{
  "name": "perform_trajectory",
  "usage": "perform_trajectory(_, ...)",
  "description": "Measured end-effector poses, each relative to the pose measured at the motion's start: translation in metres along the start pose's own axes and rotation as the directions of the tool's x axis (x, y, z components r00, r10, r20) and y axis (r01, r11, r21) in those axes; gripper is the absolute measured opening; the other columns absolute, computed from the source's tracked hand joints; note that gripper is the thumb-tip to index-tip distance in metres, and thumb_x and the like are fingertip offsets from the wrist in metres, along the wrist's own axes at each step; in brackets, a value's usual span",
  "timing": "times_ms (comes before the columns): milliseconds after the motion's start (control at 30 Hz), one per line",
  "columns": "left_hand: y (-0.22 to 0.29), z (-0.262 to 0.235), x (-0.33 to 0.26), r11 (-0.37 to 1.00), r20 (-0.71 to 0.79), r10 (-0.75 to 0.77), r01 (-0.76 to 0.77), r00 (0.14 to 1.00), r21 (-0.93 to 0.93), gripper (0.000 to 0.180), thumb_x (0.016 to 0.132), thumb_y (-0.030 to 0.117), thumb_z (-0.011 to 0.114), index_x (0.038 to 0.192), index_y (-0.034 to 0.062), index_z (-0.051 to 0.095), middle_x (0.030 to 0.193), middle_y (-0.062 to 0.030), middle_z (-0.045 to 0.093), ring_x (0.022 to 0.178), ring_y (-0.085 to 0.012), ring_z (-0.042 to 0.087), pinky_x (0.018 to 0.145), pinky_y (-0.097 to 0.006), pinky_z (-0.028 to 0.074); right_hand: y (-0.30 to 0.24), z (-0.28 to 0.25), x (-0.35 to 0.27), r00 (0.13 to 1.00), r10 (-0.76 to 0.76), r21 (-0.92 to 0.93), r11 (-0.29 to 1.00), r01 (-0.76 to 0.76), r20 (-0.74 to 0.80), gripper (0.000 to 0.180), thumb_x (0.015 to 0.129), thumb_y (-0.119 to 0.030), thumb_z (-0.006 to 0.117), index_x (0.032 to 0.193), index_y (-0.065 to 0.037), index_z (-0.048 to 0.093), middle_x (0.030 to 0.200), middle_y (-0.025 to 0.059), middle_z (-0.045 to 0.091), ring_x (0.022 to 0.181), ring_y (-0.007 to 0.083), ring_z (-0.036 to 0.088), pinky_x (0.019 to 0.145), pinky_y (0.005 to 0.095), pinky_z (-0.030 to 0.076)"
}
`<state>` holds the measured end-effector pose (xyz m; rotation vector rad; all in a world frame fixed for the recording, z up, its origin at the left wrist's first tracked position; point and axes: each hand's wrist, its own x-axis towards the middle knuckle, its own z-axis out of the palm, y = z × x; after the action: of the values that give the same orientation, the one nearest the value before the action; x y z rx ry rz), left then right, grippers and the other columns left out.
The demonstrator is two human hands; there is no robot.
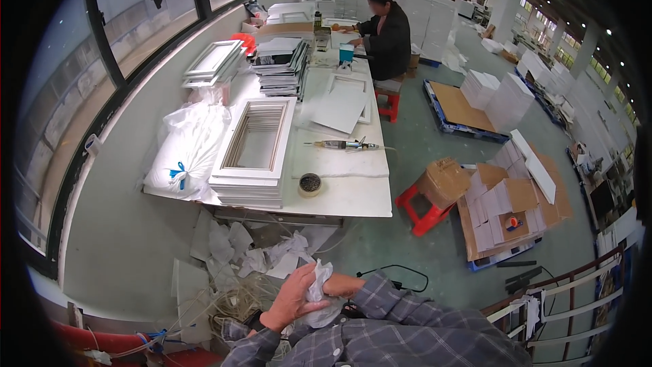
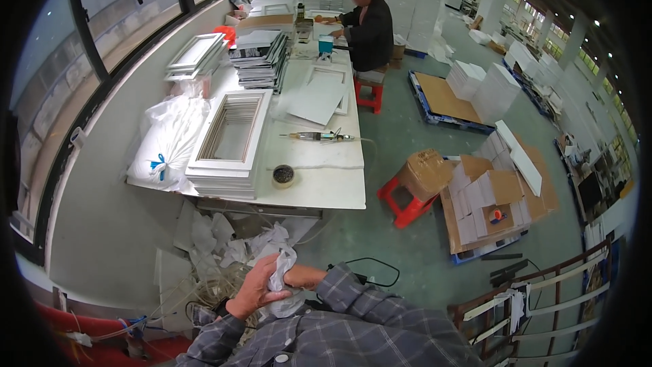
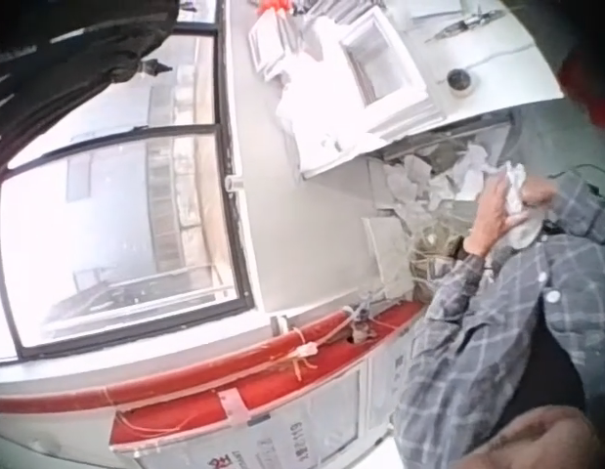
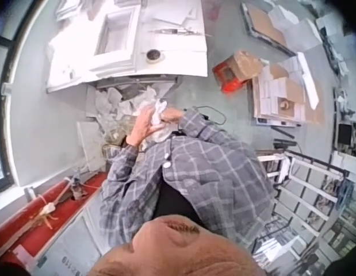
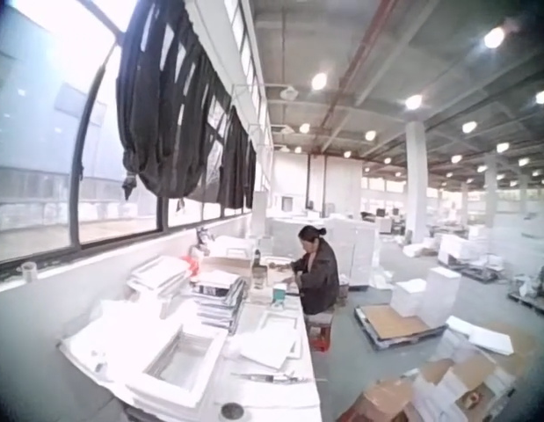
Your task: Holding a large plastic bag while a coworker staples it shut, then organizing and inspecting vent covers in a manufacturing area.
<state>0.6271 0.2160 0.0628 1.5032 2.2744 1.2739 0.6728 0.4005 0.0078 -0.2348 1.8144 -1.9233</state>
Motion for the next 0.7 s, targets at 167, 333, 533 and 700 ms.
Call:
perform_trajectory(167,-0.007,0.030,0.011,0.992,-0.211,-0.072,0.047,0.975,-0.119,0.037,0.084,0.020,0.078,0.113,0.0018,0.064,0.113,-0.0153,0.068,0.102,-0.0363,0.066,0.086,-0.041,0.054,-0.020,0.009,-0.021,0.961,0.258,0.573,0.804,-0.157,-0.100,0.029,0.098,-0.015,0.060,0.126,-0.008,0.062,0.119,0.0030,0.064,0.111,0.0117,0.060,0.093,0.0283,0.050)
perform_trajectory(333,-0.005,0.074,0.023,0.829,-0.401,-0.441,0.194,0.803,-0.524,0.027,0.102,0.022,0.062,0.085,0.0018,0.058,0.077,-0.0026,0.054,0.073,-0.0123,0.048,0.064,-0.031,0.043,-0.002,0.022,-0.015,0.860,0.321,0.579,0.815,-0.038,-0.396,0.026,0.099,-0.018,0.059,0.120,-0.006,0.065,0.112,0.0017,0.067,0.100,0.0121,0.063,0.080,0.0312,0.051)
perform_trajectory(533,-0.004,0.089,0.060,0.639,-0.344,-0.647,0.237,0.681,-0.731,0.041,0.105,0.027,0.060,0.071,0.0059,0.051,0.067,0.0061,0.045,0.066,-0.0046,0.037,0.056,-0.027,0.032,-0.009,0.009,-0.027,0.810,-0.029,-0.234,0.963,-0.135,-0.585,0.032,0.099,-0.021,0.058,0.122,0.001,0.061,0.106,0.0194,0.071,0.099,0.0331,0.070,0.084,0.0419,0.052)
perform_trajectory(700,0.024,0.102,0.098,0.438,-0.180,-0.741,0.263,0.647,-0.860,0.038,0.105,0.029,0.060,0.075,0.0067,0.057,0.071,0.0044,0.055,0.066,-0.0049,0.045,0.056,-0.028,0.038,0.017,-0.013,-0.049,0.744,-0.335,-0.573,0.816,-0.078,-0.578,0.033,0.097,-0.018,0.056,0.118,0.006,0.060,0.106,0.0259,0.070,0.100,0.0430,0.067,0.086,0.0460,0.052)
